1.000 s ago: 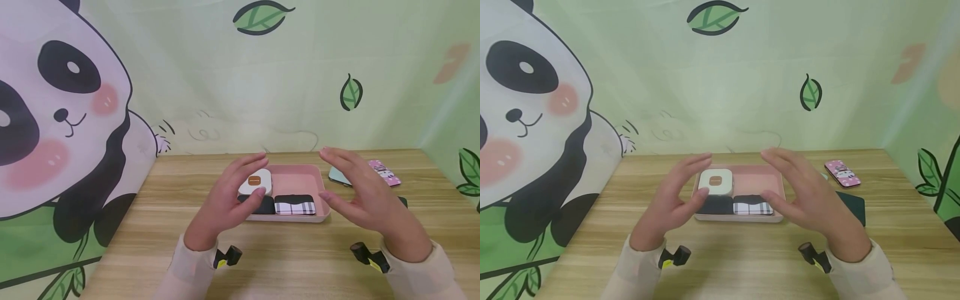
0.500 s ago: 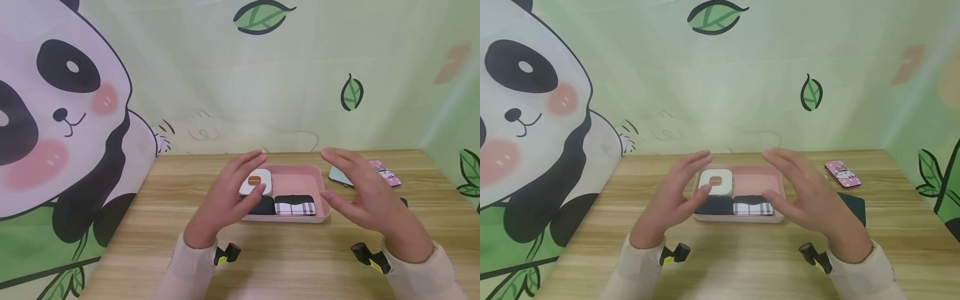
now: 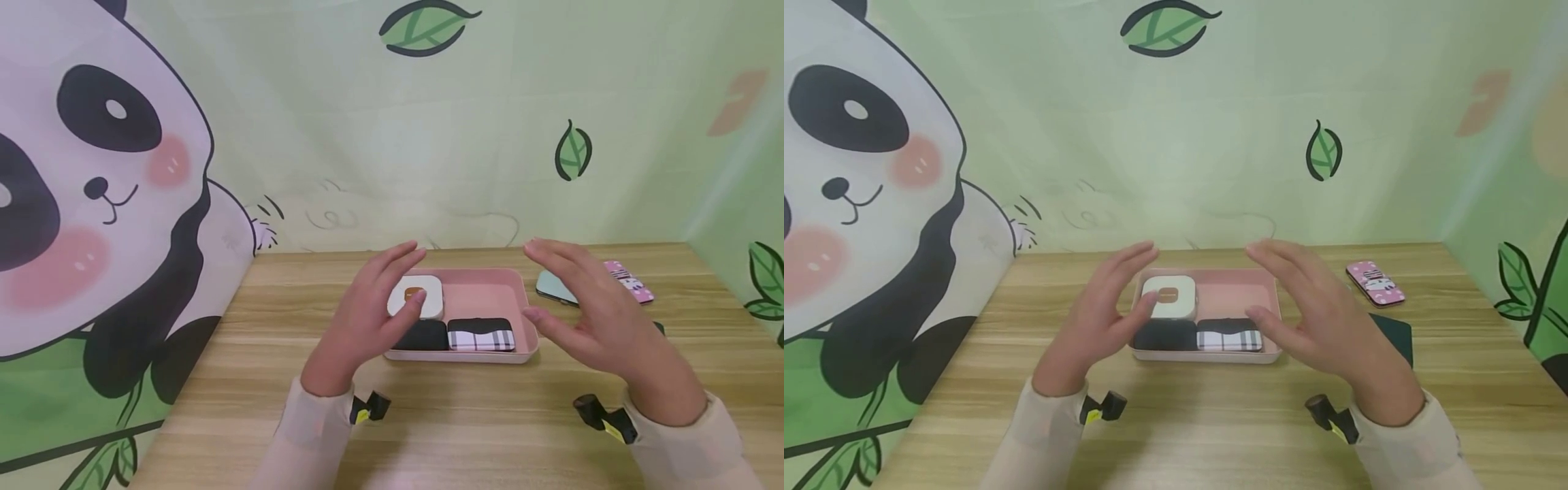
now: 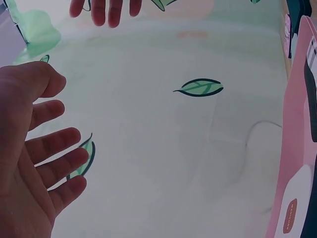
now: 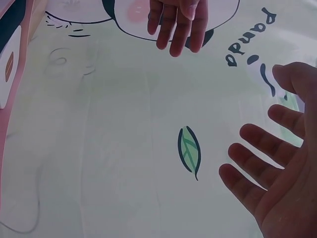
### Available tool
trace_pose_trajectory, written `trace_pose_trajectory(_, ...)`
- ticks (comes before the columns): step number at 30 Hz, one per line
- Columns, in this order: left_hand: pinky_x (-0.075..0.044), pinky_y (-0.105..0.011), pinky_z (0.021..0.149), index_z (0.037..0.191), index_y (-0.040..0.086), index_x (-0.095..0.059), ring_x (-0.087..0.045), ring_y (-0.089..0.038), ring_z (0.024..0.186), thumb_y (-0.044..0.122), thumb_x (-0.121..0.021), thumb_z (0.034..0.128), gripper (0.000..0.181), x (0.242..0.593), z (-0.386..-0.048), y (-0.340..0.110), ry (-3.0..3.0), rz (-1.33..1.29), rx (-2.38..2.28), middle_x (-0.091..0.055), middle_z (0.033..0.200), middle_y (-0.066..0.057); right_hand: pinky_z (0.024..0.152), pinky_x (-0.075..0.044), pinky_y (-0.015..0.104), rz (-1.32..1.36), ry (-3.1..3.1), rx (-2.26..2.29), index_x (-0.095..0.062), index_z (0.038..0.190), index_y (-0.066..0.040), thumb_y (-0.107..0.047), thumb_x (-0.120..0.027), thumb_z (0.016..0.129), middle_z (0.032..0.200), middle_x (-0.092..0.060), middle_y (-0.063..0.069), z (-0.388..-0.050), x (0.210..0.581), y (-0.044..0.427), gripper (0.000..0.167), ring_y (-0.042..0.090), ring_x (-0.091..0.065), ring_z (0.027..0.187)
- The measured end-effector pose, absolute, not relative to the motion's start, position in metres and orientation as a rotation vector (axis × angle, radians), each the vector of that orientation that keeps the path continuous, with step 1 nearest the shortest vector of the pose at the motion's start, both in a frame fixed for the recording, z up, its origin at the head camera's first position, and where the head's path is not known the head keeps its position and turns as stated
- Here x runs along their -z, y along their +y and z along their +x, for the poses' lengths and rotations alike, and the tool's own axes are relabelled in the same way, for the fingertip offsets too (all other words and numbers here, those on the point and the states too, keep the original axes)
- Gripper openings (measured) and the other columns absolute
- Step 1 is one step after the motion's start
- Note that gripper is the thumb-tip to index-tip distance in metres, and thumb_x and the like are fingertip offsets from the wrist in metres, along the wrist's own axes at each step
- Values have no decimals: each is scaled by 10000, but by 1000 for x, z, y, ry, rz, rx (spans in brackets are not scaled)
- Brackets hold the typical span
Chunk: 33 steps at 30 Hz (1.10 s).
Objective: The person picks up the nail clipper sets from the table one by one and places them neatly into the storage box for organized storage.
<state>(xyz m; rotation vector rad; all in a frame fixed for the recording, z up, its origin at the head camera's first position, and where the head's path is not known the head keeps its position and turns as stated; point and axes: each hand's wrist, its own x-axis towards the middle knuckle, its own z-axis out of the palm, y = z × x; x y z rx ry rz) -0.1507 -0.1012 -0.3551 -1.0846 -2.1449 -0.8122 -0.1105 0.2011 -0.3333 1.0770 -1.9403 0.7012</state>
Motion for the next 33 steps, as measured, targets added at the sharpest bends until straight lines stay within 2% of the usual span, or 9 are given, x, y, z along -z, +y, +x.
trace_pose_trajectory(33,-387,-465,1137,1471,122,-499,-439,-261,1400,291,-582,1001,506,385,-182,-109,-2432,-902,849,-486,1498,-96,1132,-313,203,1033,-1991,-669,-577,1339,57,-481,-516,1014,1311,-600,225,-111,333,206,632,322,-544,1204)
